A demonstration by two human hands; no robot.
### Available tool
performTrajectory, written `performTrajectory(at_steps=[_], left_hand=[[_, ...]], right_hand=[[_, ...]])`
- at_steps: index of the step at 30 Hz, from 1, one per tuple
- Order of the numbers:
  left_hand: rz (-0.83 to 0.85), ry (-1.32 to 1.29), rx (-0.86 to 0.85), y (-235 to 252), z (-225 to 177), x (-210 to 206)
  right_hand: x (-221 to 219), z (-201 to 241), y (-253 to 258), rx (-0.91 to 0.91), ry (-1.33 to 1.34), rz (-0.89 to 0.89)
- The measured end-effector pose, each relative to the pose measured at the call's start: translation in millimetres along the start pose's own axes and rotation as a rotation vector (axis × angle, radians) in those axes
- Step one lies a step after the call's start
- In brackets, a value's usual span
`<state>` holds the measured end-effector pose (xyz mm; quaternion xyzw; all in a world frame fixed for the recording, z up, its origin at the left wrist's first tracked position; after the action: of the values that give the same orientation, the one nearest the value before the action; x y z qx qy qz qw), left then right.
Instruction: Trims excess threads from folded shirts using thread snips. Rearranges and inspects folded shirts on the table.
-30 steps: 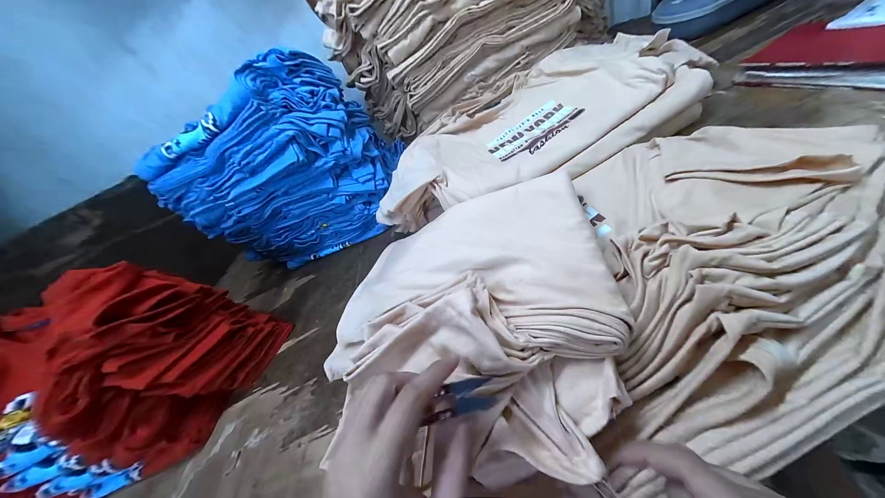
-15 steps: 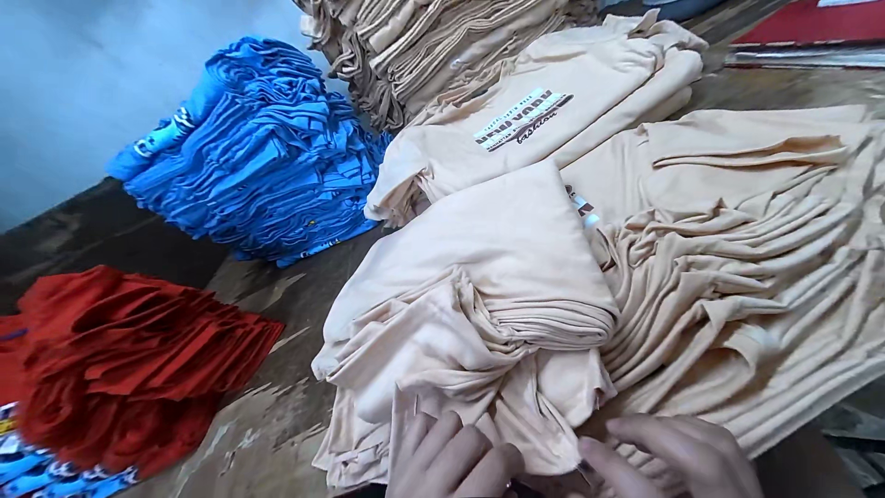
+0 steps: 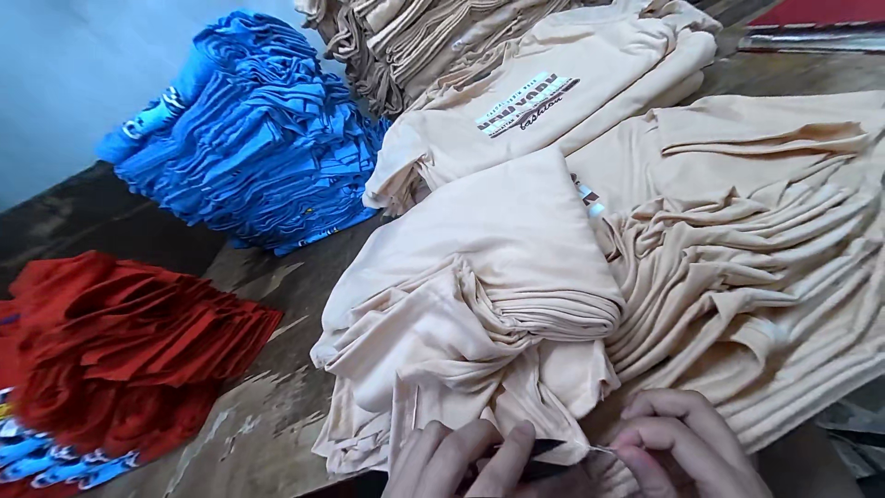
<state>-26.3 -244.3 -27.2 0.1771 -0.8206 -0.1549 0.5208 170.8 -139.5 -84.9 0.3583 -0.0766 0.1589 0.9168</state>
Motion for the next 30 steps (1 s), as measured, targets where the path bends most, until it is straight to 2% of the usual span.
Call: performTrajectory(at_steps=[6,12,16,19,21,22,25,26,28,30], left_hand=[[-0.047,0.141,-0.045,4,-12,-13],[-0.045,0.152,-0.084,4,-8,-16],[0.005,0.099,-0.019,2,0,-2],[0.062,0.054,0.013,3,15,-1],[0.048,-0.036,0.009,8,23,-2],[0.059,-0.106,0.017,11,26,-1],[0.085,-0.398,0.068,22,36,-1],[0.082,-0.501,0.118,25,39,-2],[0.082,-0.638,0.231,31,41,-7],[0.067,-0.723,0.305,36,41,-12]], right_hand=[[-3,4,1,0.003,0.054,-0.026],[-2,3,-6,0.090,0.058,0.048],[8,0,-12,0.210,-0.155,0.176],[-2,7,-13,0.295,-0.369,0.060],[-18,13,-5,0.320,-0.336,0.017],[-25,14,0,0.297,-0.219,0.007],[-41,10,20,0.042,0.340,-0.041],[-44,6,27,-0.005,0.454,-0.062],[-47,2,33,0.041,0.459,-0.009],[-46,7,31,0.183,0.167,0.060]])
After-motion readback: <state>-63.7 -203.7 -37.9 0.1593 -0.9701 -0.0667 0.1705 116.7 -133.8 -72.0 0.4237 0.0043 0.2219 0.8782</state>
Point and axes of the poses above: each hand's wrist, its own y-axis towards the middle knuckle, its own x-axis out of the back of the hand, z = x × y, the point moved 3 cm from there along y, towards the middle knuckle, and after that the axes turned 8 degrees about x, right-handed, at the moved point
